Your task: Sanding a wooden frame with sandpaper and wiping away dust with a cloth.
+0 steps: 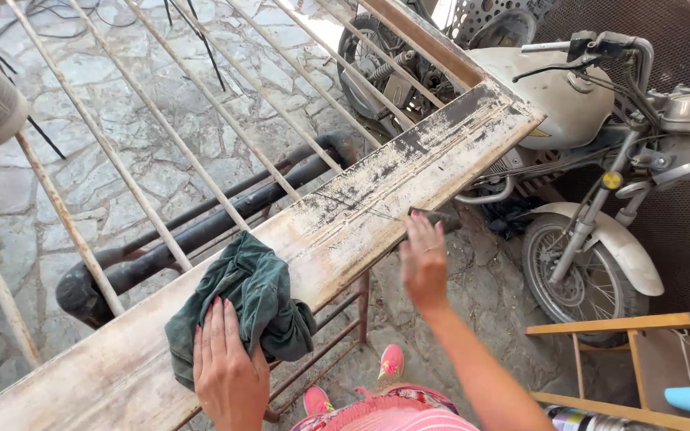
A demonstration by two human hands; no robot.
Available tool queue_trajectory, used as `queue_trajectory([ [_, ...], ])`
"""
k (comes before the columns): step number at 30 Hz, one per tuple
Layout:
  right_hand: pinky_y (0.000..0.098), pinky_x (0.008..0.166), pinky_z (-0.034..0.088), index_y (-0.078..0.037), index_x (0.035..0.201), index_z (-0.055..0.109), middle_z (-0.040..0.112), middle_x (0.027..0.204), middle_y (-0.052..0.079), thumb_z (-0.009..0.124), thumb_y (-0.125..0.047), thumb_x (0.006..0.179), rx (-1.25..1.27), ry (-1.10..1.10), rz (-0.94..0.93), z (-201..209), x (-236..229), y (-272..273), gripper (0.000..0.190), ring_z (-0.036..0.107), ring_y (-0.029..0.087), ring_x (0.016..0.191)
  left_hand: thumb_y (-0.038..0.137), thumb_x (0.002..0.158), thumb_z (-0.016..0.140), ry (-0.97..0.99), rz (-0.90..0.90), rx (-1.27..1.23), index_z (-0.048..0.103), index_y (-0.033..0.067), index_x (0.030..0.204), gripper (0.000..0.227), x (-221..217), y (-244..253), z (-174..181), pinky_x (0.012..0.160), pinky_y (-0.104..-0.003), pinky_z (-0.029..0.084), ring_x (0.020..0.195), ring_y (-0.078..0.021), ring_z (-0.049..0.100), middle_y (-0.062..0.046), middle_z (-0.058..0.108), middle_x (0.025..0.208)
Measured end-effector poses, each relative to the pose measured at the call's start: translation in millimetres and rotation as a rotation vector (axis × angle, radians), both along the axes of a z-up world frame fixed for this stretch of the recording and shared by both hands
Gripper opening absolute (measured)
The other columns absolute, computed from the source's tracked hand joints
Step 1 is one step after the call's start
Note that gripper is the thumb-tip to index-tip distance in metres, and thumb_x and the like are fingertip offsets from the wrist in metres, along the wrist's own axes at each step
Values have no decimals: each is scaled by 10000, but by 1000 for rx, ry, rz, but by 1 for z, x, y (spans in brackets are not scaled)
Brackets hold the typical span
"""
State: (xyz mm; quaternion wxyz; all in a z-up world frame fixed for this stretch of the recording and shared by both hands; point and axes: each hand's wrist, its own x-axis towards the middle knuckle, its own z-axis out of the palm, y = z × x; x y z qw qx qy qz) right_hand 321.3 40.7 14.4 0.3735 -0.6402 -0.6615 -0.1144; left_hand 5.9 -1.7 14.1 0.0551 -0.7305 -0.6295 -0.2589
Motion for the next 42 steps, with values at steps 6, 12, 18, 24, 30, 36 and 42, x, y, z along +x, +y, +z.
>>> queue_trajectory([
  [6,491,1245,253,33,1423,504,518,1480,229,867,-168,770,-67,14,474,-27,-79,-45,774,468,373,1420,298,961,547,19,62,58,595,29,1477,583,7,2,4,1195,-386,443,1364,-252,605,-109,612,1518],
  [12,368,1106,540,82,1280,602,693,1228,235,534,80,892,82,-317,346,0,39,21,394,673,310,1179,430,890,682,-39,-12,87,628,-2,1445,705,-6,6,-3,1181,-425,463,1354,-257,622,-150,631,1502],
  [18,426,1157,422,83,1341,585,665,1252,222,378,-113,1103,85,-219,57,1,199,71,371,610,320,1182,707,639,666,106,-26,-55,460,35,1572,1168,-1,4,-15,1213,-456,391,1464,-229,491,-121,472,1648],
  [24,523,1217,307,93,1411,553,558,1442,251,439,-220,1095,59,-113,91,-17,228,84,459,506,380,1371,295,779,799,-13,-518,-114,580,-37,1295,652,136,25,-47,1247,-571,240,1446,-431,405,-299,488,1482],
  [30,466,1162,357,62,1394,594,598,1379,246,484,-255,1093,104,-196,134,-30,249,83,451,545,390,1307,143,891,565,161,-371,277,576,-22,1411,546,310,78,-30,1202,-498,359,1448,-381,468,-247,563,1470],
  [36,462,1170,352,78,1393,595,596,1385,260,472,-265,1095,90,-244,184,-34,264,85,470,545,395,1312,101,885,586,208,-205,188,545,26,1460,581,249,43,-41,1202,-513,340,1453,-385,442,-192,536,1510],
  [42,473,1188,329,81,1382,604,601,1370,270,476,-262,1102,96,-145,207,-42,266,85,461,529,404,1323,101,884,612,492,345,45,539,13,1509,635,67,-51,-34,1241,-404,402,1433,-305,525,-181,604,1466],
])
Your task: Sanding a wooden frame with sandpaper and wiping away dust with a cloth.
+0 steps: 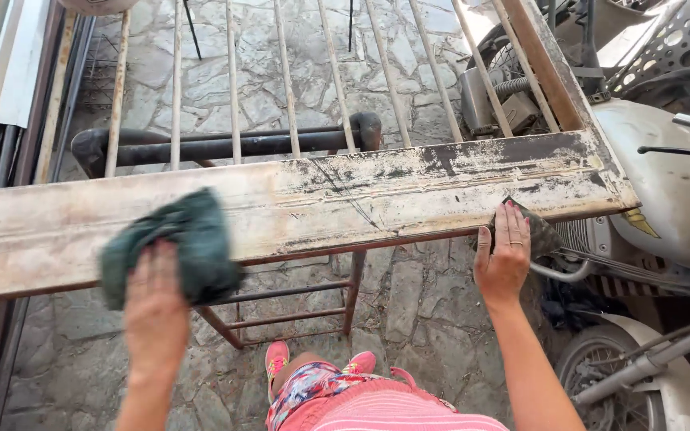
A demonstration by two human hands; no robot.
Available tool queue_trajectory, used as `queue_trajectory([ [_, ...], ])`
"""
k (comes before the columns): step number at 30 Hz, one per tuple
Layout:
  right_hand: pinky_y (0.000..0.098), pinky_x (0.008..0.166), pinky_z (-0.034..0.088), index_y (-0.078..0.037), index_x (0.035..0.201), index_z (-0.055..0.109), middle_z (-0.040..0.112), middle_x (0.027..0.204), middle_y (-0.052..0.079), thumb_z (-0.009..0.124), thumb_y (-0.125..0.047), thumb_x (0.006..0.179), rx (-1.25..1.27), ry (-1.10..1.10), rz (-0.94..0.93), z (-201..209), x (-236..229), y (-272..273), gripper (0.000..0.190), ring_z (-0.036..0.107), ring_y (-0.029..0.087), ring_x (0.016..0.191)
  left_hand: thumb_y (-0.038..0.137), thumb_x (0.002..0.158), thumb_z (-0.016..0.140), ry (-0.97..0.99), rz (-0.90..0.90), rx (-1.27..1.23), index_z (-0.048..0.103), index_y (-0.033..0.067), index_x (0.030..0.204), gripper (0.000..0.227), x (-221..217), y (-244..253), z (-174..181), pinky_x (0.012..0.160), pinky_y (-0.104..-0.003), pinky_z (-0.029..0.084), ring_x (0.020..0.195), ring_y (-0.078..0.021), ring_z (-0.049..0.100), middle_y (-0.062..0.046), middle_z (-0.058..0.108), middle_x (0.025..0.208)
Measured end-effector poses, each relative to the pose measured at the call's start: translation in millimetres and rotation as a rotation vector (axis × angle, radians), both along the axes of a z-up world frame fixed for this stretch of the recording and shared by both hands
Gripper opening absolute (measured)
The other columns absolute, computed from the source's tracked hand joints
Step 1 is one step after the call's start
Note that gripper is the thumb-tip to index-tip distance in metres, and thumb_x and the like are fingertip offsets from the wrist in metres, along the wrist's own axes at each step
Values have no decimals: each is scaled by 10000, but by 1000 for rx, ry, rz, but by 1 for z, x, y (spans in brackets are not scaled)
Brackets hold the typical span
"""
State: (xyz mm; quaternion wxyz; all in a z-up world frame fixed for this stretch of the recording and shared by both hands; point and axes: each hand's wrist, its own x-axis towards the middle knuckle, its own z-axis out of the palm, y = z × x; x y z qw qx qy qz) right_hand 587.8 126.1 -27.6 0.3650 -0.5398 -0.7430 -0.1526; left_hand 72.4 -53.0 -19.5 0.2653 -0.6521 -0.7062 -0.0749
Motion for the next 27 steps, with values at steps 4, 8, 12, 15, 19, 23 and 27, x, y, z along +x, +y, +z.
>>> queue_trajectory([
  [4,471,1182,319,76,1386,590,598,1371,259,455,-261,1108,-32,32,-10,4,-3,-2,456,526,387,1322,253,722,717,108,-11,-101,540,41,1477,803,-14,-8,-11,1285,-447,357,1564,-295,406,-131,470,1654],
  [8,486,1163,355,82,1324,609,611,1337,254,568,-160,1027,47,-51,-7,5,-28,1,385,548,396,1294,318,596,811,-23,-228,-138,683,93,1147,608,54,46,-8,1275,-525,303,1520,-311,415,-132,537,1551],
  [12,484,1142,417,49,1265,642,654,1278,231,649,-148,902,121,-119,127,22,-126,-34,413,610,365,1235,317,645,800,-53,-410,-105,558,85,1399,824,158,94,7,1280,-550,200,1526,-291,361,-126,476,1585],
  [15,442,1143,422,56,1269,641,628,1356,210,588,-189,899,73,-7,384,25,-129,-43,447,600,329,1279,207,755,719,-72,-478,-17,508,29,1456,753,185,109,10,1260,-562,235,1517,-333,359,-164,424,1615],
  [19,469,1160,387,24,1305,633,640,1314,233,508,-176,977,29,-75,205,6,-12,0,403,582,360,1278,210,757,682,-108,-483,-38,418,50,1539,841,184,107,4,1272,-574,189,1554,-349,281,-148,343,1667],
  [23,450,1224,246,15,1436,540,556,1440,221,325,-277,1127,-166,99,-71,11,99,33,477,483,325,1378,177,769,648,-97,-484,-31,431,25,1533,809,187,108,5,1263,-579,218,1549,-380,289,-177,355,1659],
  [27,502,1207,267,34,1433,570,564,1427,241,401,-200,1148,-121,116,-91,19,95,43,406,465,379,1379,160,799,614,-132,-544,-45,511,13,1471,695,243,128,-3,1229,-555,269,1516,-393,350,-192,427,1612],
])
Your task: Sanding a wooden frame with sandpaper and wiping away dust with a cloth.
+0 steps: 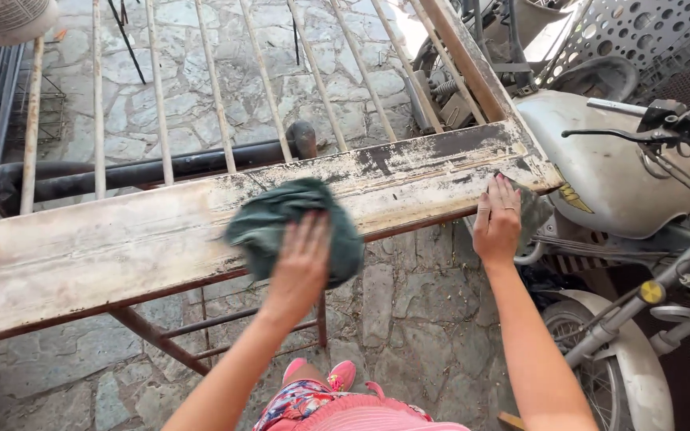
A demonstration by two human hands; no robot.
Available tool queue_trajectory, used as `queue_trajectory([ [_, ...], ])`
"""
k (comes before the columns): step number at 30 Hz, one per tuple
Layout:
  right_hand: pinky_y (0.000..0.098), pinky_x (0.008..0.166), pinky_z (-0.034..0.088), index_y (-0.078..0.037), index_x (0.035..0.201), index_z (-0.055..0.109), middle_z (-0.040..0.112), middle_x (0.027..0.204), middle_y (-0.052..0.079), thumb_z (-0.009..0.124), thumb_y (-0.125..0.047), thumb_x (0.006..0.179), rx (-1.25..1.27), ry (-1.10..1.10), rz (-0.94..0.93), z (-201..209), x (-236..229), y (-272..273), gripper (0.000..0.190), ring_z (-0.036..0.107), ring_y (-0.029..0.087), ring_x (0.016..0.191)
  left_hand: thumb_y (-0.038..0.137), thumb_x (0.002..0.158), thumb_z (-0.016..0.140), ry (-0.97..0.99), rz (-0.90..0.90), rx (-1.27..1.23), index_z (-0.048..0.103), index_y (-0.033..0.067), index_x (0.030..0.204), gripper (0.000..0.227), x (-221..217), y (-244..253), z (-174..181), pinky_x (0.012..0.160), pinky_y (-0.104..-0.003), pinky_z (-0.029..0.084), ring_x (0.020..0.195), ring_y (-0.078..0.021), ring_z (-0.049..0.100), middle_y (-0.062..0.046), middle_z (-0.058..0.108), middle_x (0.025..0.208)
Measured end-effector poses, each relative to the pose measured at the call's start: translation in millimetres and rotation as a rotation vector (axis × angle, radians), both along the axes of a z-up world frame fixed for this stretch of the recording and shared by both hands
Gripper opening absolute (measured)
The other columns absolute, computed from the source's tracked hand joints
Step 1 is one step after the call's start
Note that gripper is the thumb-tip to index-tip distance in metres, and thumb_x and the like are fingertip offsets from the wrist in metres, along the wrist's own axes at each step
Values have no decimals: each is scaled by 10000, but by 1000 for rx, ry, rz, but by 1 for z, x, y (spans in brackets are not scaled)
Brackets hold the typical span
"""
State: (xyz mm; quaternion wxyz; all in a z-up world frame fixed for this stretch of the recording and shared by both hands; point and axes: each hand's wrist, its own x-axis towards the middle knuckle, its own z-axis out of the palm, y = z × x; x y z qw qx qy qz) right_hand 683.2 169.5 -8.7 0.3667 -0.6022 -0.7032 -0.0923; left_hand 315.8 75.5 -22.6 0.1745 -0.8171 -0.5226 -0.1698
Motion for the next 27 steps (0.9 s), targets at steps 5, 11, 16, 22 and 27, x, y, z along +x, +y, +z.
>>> queue_trajectory([
  [5,459,1203,274,26,1408,606,585,1411,230,432,-240,1142,51,30,-32,-4,-6,5,414,505,361,1347,135,866,593,-295,-344,119,536,10,1446,596,162,67,-31,1206,-601,325,1482,-440,408,-227,473,1550],
  [11,455,1195,302,16,1423,589,585,1420,225,437,-243,1142,24,-76,11,-6,7,5,412,504,366,1353,96,846,587,-312,-170,199,455,33,1528,698,169,65,-18,1211,-558,355,1422,-411,498,-202,499,1554],
  [16,443,1224,256,32,1429,564,548,1459,219,402,-252,1119,-30,-41,-27,3,-3,0,450,471,334,1394,-143,754,503,-309,-24,-2,431,117,1553,843,19,-3,7,1180,-481,361,1380,-328,511,-122,495,1557],
  [22,459,1256,211,51,1464,505,495,1511,228,358,-258,1107,-86,-13,-16,11,-9,-4,494,430,323,1438,88,609,684,-121,361,-130,224,118,1663,1151,-128,-73,7,1301,-494,171,1563,-293,276,-106,288,1707],
  [27,461,1251,256,68,1454,507,532,1479,235,354,-250,1105,-49,-94,28,12,7,-2,496,475,347,1410,417,416,849,1,443,-126,261,53,1656,1419,-122,-67,10,1300,-537,221,1570,-320,298,-142,309,1710],
])
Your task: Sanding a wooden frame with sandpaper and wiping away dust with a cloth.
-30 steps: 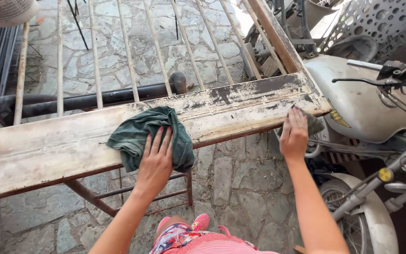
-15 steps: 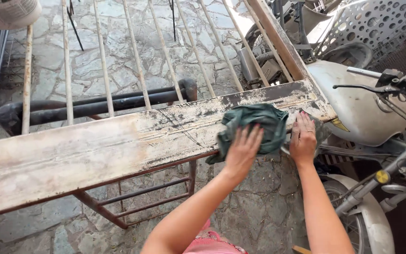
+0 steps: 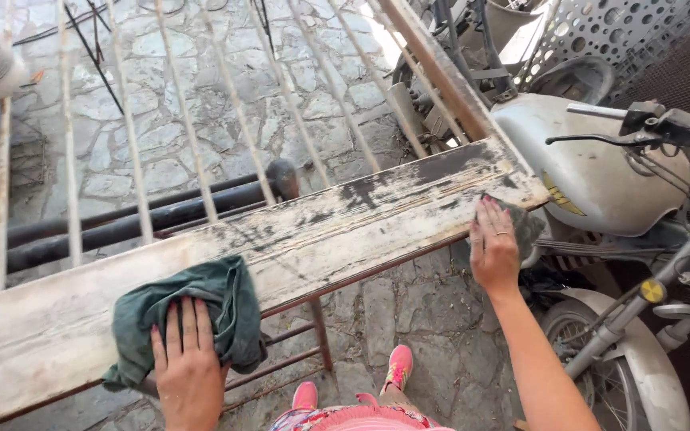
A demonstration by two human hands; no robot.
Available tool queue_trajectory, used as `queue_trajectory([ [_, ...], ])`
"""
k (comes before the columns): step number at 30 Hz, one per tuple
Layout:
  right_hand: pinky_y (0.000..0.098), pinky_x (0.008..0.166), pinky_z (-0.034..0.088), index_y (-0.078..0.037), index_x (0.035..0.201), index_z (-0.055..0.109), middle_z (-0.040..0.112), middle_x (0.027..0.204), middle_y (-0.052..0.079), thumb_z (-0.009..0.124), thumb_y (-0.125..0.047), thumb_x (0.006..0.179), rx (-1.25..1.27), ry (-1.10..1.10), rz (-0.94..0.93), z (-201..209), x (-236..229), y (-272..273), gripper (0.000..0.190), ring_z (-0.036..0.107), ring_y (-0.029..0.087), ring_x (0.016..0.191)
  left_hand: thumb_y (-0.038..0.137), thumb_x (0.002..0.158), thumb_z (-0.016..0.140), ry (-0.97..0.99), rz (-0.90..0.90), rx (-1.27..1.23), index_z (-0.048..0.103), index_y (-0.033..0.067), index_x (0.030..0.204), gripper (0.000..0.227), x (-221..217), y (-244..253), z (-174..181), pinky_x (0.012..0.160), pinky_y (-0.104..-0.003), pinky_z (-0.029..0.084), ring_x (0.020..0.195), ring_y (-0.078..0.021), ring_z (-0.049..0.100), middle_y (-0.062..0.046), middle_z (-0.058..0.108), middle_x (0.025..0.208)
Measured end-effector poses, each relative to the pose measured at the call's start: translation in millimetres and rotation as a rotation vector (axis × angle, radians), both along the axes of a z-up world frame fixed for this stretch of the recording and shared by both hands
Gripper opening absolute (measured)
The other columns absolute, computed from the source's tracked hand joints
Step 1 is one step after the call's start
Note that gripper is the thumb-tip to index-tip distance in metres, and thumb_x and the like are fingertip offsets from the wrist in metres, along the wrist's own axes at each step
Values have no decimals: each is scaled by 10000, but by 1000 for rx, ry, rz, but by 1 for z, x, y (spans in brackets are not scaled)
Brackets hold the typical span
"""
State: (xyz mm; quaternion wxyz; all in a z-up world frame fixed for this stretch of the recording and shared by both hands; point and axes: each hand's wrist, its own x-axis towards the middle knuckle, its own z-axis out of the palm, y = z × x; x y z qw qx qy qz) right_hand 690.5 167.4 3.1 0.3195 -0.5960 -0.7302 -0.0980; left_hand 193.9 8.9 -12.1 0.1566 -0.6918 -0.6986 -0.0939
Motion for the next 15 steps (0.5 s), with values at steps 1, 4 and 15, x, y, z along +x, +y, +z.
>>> queue_trajectory([
  [1,452,1248,275,59,1451,508,535,1478,225,357,-242,1103,-6,-31,50,2,7,0,484,480,333,1409,400,396,857,21,-28,6,277,32,1644,1424,9,6,-2,1306,-542,226,1572,-327,298,-168,311,1707],
  [4,462,1236,303,53,1450,508,528,1482,217,367,-225,1098,-6,-68,121,5,39,7,470,474,330,1414,499,422,826,153,-74,-32,328,36,1599,1359,60,33,3,1319,-523,224,1569,-310,310,-152,339,1689],
  [15,462,1267,247,30,1488,442,465,1537,183,370,-184,1082,-111,-41,279,10,133,26,464,407,309,1465,21,859,537,-147,-422,32,370,5,1565,726,404,161,-13,1295,-529,191,1508,-362,357,-203,396,1620],
])
